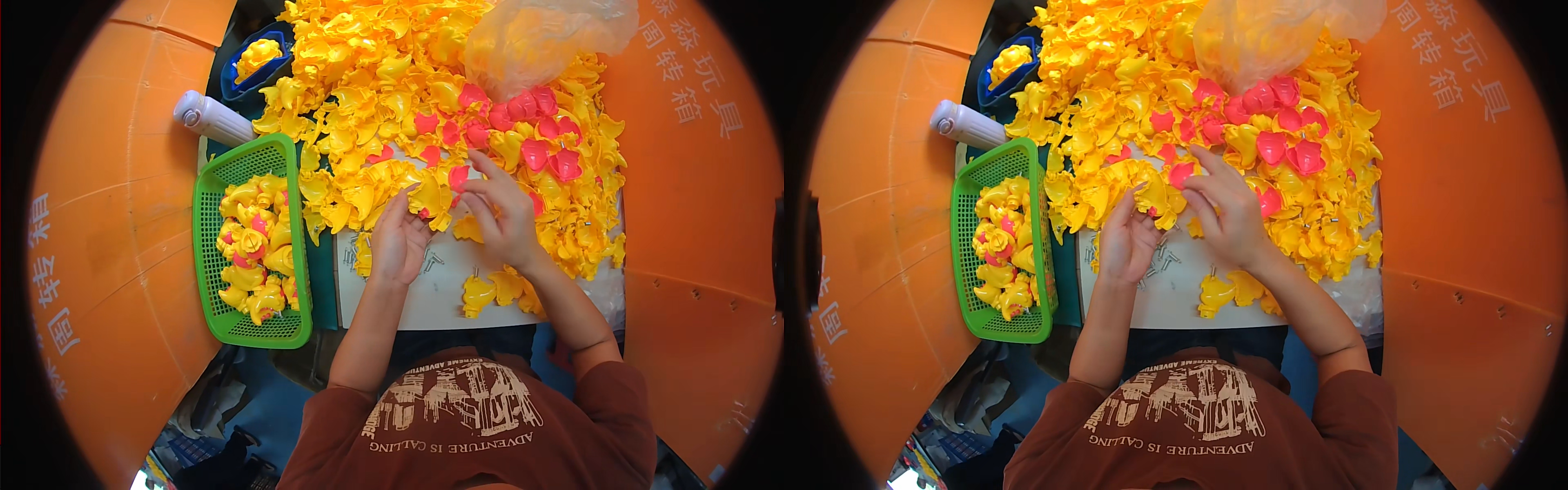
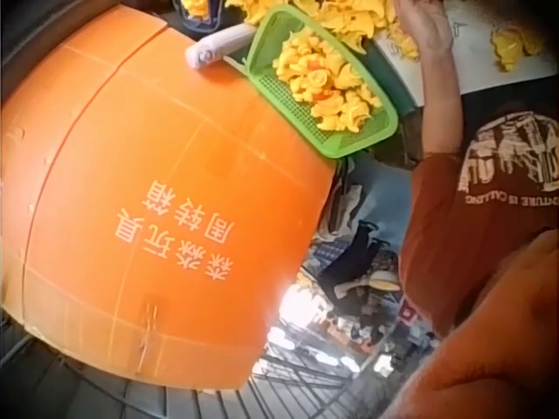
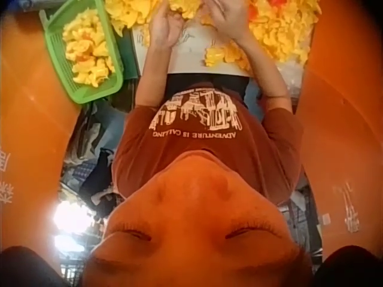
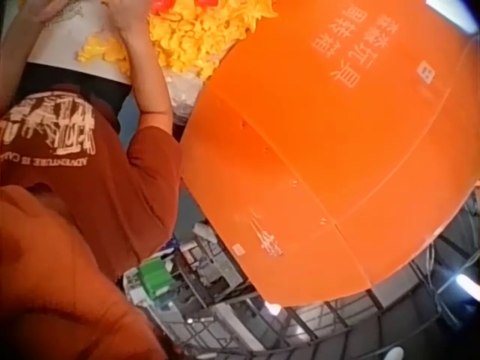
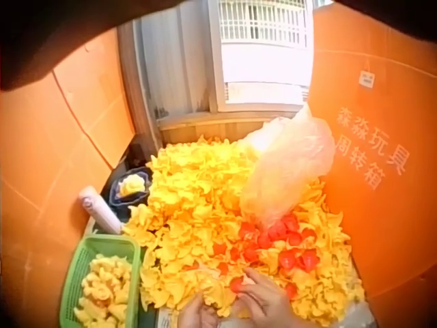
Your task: Assembling small yellow rubber duck toys by manually attaching pink plastic components.
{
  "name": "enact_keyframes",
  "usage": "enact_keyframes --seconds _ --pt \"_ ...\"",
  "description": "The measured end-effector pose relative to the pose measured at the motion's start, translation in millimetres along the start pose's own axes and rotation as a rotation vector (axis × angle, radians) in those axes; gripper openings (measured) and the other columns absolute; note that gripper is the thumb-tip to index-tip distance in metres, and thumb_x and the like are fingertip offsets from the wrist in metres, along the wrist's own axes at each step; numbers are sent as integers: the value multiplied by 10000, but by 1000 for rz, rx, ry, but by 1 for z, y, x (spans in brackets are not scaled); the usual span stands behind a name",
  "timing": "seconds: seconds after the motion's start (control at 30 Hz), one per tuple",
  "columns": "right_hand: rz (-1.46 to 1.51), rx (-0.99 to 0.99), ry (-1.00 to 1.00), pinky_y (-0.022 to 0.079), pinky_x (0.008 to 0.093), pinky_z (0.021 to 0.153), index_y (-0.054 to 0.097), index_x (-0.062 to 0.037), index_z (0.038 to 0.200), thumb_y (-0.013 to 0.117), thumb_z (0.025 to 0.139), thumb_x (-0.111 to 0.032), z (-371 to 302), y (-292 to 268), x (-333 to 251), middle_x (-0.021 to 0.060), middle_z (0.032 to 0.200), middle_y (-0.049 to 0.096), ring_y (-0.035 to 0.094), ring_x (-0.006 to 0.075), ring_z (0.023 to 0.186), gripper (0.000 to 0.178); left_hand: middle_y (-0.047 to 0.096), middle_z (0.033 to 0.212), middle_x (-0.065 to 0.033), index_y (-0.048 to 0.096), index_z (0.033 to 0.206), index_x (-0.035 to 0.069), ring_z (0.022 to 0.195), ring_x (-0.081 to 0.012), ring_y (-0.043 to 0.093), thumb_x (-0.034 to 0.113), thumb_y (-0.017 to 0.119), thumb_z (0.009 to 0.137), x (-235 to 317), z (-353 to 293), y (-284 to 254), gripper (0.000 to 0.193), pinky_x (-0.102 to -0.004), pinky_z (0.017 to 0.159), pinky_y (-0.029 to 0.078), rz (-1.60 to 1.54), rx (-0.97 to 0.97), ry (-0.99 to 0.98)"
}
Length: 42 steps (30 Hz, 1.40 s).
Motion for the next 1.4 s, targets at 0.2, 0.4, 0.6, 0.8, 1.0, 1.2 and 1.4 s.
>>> enact_keyframes --seconds 0.2,0.4,0.6,0.8,1.0,1.2,1.4 --pt "49 -351 300 433 334 876 632 17 884 662 755 -55 -16 33 30 204 1172 557 572 279 1040 150 549 1128 -120 484 1163 8 980 -195 561 238 418 958 11 -2 -9 316 -342 864 453 8 6 71" --pt "209 52 222 444 281 807 598 2 912 626 812 -89 -4 15 28 142 1028 620 581 173 954 138 576 1059 -97 513 1137 11 907 -144 565 214 444 953 19 -7 -16 283 -286 809 459 224 82 180" --pt "241 -148 475 429 236 631 568 16 952 612 835 -117 -1 26 14 63 758 559 520 98 693 183 589 984 -59 529 1123 3 792 -89 562 216 457 950 18 -5 -3 284 -198 677 463 338 50 185" --pt "94 -200 482 396 237 546 580 30 916 622 833 -131 -6 32 31 30 665 528 471 66 623 185 589 941 -30 546 1116 17 730 -44 539 245 503 931 14 -4 15 297 -176 615 459 661 8 197" --pt "274 -80 588 357 191 503 589 27 881 637 828 -140 -14 36 36 -2 663 536 443 21 602 181 564 1043 -58 429 1247 41 906 -98 549 220 500 932 -9 -7 23 370 -232 777 462 258 -123 131" --pt "697 -41 816 358 176 495 507 -21 1014 534 890 -171 -30 49 48 28 749 581 454 40 569 196 529 1158 -126 358 1285 75 1076 -194 525 110 441 943 -14 -12 20 354 -317 885 456 182 -216 114" --pt "613 -59 641 412 210 563 411 -75 1183 443 867 -42 -24 20 25 89 954 585 517 99 694 319 547 1137 -140 407 1222 66 949 -233 612 103 422 944 -10 -15 10 281 -332 680 550 170 -91 -36"
Point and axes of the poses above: each hand's wrist, its own z-axis towards the middle knuckle, its own y-axis out of the palm, x = y × z, the point moved 8 cm from there along z, towards the middle knuckle
